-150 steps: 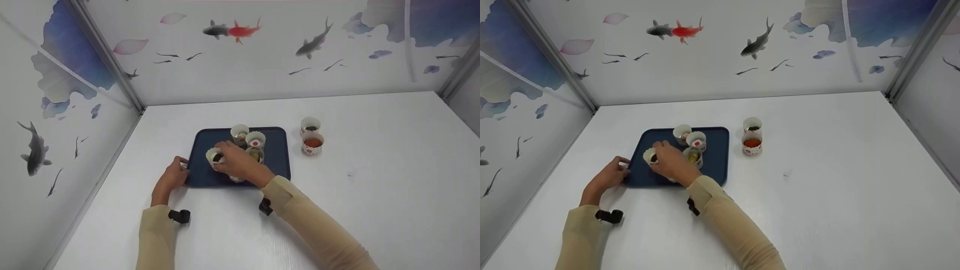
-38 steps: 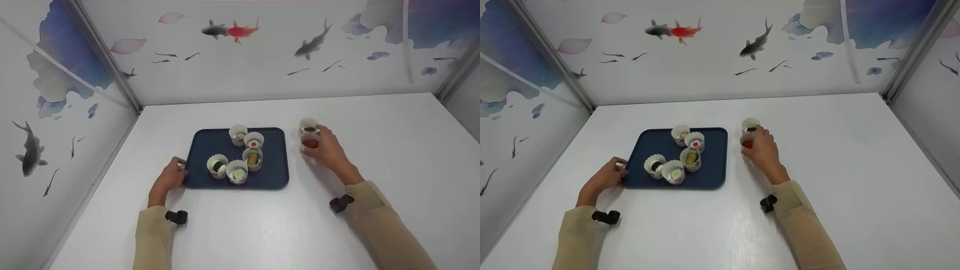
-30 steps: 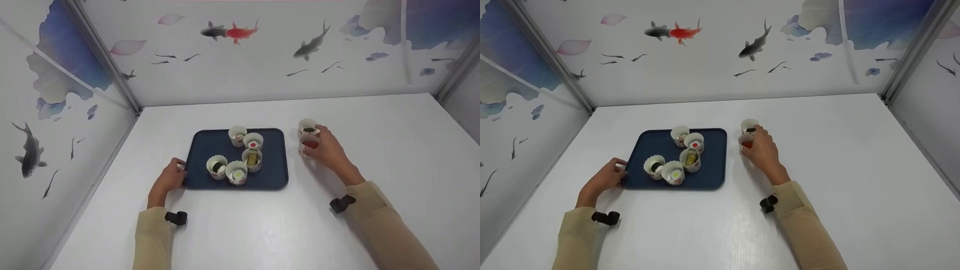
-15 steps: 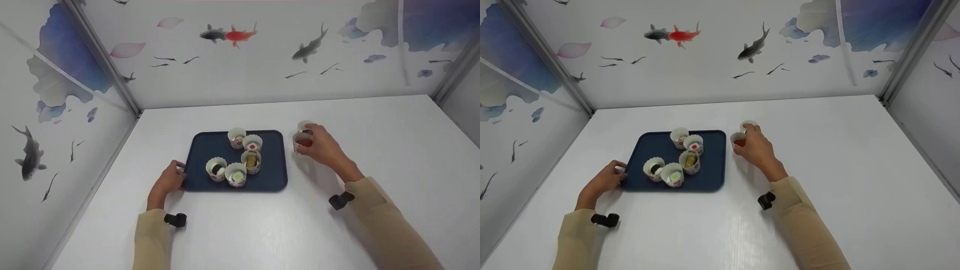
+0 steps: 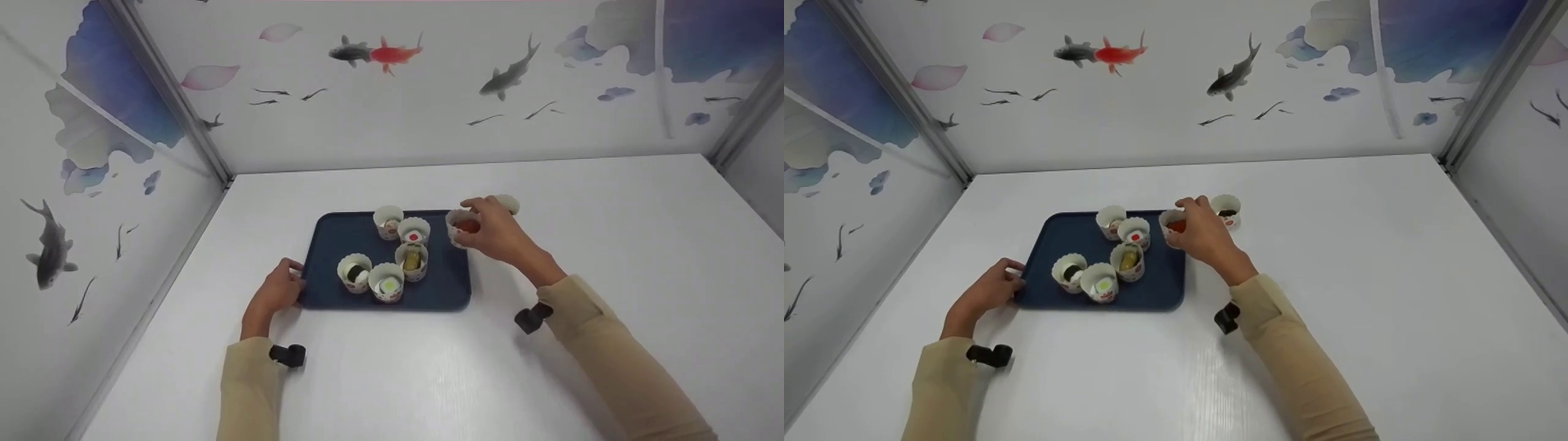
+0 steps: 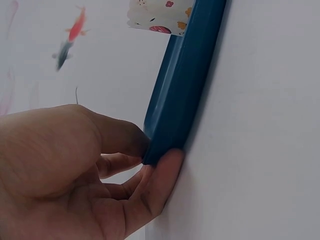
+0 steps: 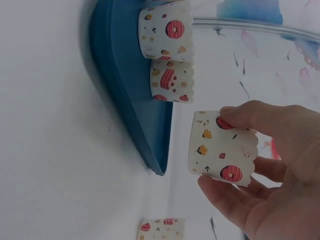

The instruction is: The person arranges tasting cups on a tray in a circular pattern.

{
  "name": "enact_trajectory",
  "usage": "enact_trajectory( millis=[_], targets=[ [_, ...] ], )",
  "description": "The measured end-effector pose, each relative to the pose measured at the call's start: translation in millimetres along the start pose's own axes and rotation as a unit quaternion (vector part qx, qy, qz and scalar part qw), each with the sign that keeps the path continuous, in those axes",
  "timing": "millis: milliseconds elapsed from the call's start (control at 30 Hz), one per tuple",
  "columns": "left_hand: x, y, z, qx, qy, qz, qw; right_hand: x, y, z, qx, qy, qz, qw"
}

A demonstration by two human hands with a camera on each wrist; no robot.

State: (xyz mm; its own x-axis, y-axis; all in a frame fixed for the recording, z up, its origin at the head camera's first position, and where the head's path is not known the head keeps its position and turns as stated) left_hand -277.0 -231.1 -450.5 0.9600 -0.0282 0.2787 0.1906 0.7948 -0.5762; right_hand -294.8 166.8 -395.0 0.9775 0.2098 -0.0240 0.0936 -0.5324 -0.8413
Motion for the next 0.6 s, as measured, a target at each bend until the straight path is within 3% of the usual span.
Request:
enact_trajectory(
  millis=[333,600],
  targets=[
    [-0.3,-1.7,1.0,0.007,-0.006,-0.007,0.9999,-12,3.0,-39,0.056,-0.061,0.001,0.997],
    [1.7,-2.8,3.2,-0.005,-0.008,-0.002,1.0,-25,11.1,-65,0.063,-0.08,-0.031,0.994]
  ],
)
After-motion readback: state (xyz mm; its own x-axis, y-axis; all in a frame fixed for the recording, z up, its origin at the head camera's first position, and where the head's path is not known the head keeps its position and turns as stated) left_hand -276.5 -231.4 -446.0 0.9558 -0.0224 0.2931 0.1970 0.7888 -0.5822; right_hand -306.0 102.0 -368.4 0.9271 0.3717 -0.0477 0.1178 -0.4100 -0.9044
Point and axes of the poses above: each hand's wrist, its own x-axis away from the middle knuckle, its own y-axis out of the palm, z = x × y, the point moved 2 cm from there along -x, towards the middle knuckle, and after that the axes turned 11 degrees about x, right-handed, at the moved point
